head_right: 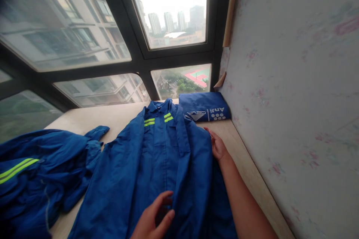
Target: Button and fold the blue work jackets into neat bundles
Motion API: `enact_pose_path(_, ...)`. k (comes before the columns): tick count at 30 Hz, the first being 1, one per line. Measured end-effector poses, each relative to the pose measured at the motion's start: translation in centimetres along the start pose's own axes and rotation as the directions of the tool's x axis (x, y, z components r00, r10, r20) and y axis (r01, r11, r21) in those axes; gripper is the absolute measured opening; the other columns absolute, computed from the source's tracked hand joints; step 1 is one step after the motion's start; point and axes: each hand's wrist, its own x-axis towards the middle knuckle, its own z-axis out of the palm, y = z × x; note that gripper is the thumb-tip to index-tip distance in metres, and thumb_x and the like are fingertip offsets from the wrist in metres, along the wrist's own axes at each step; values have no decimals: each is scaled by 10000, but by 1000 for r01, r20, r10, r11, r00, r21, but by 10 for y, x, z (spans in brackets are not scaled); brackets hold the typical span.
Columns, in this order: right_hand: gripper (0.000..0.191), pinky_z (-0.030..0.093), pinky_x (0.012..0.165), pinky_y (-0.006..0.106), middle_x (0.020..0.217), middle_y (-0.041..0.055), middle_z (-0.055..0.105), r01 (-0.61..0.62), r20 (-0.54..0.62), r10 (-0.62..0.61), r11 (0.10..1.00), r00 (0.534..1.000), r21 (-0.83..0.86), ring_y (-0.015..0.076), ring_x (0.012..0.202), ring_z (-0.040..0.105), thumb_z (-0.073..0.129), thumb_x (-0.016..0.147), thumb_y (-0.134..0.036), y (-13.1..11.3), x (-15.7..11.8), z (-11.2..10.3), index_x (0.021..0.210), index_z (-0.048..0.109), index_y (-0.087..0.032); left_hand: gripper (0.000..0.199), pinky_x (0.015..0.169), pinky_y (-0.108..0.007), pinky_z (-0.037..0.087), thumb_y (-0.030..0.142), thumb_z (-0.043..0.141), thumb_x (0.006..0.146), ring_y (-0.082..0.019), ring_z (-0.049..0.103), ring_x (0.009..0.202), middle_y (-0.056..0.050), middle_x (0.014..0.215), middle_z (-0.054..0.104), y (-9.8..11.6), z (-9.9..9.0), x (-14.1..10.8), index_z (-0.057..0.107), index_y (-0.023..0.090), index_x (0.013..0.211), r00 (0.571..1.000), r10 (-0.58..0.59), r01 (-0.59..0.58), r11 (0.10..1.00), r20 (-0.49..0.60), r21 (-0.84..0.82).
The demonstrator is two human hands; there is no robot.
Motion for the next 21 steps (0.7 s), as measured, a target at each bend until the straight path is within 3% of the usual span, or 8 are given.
enact_pose_path(3, 359, 485, 1037, 353, 1147, 42, 732, -96, 129, 94, 995, 987, 11, 201, 1096, 675, 613, 860, -375, -7, 2, 3, 1171, 646, -199, 530, 857, -358, 553, 466, 595, 851, -245, 680, 989, -133, 1228, 669, 43, -27, 48, 580, 193, 1305, 984, 151, -140, 983, -92, 122)
enact_pose_path(6, 362, 471, 1035, 357, 1164, 54, 724, -189, 266, 174, 982, 948, 31, 197, 1100, 673, 538, 928, -378, -18, 6, 13, 1203, 638, -165, 472, 824, -338, 545, 429, 569, 878, -225, 684, 959, -131, 1186, 682, 94, -41, 114, 575, 169, 1272, 946, 294, -246, 927, -138, 284)
enact_pose_path(9, 374, 490, 1005, 370, 1082, 79, 747, -335, 332, 313, 942, 890, 10, 196, 1004, 711, 485, 967, -366, -22, 14, 19, 1202, 638, -119, 430, 872, -338, 504, 424, 555, 904, -232, 682, 976, -134, 1154, 698, 145, -39, 185, 588, 161, 1242, 912, 374, -256, 841, -171, 476)
enact_pose_path(12, 349, 506, 1002, 368, 1017, 100, 764, -403, 265, 391, 915, 882, -9, 205, 937, 731, 557, 933, -351, -18, 21, 20, 1141, 666, -93, 473, 959, -410, 440, 489, 587, 881, -322, 627, 1117, -187, 1124, 700, 180, -30, 248, 615, 122, 1179, 927, 322, -185, 839, -192, 511)
enact_pose_path(16, 339, 539, 955, 388, 1005, 88, 769, -293, 157, 301, 953, 941, -72, 237, 951, 728, 656, 859, -361, -13, 29, 16, 1101, 693, -128, 394, 962, -426, 426, 435, 754, 756, -388, 562, 1191, -218, 1112, 683, 193, -21, 312, 671, 105, 953, 959, 194, -99, 913, -206, 396)
enact_pose_path(18, 301, 560, 903, 364, 965, 65, 777, -172, 59, 182, 974, 982, -146, 238, 914, 730, 707, 801, -374, -14, 31, 13, 1005, 730, -153, 287, 899, -386, 469, 361, 777, 750, -330, 622, 1078, -164, 994, 701, 187, -20, 334, 670, 115, 851, 979, 106, -53, 959, -176, 280)
enact_pose_path(21, 237, 566, 845, 313, 912, 42, 783, -31, -57, 18, 973, 998, -231, 224, 862, 723, 756, 726, -372, -19, 33, 10, 860, 760, -176, 238, 737, -324, 530, 360, 671, 872, -173, 642, 814, -53, 889, 668, 172, -28, 352, 649, 126, 909, 995, 8, -6, 1000, -97, 20)
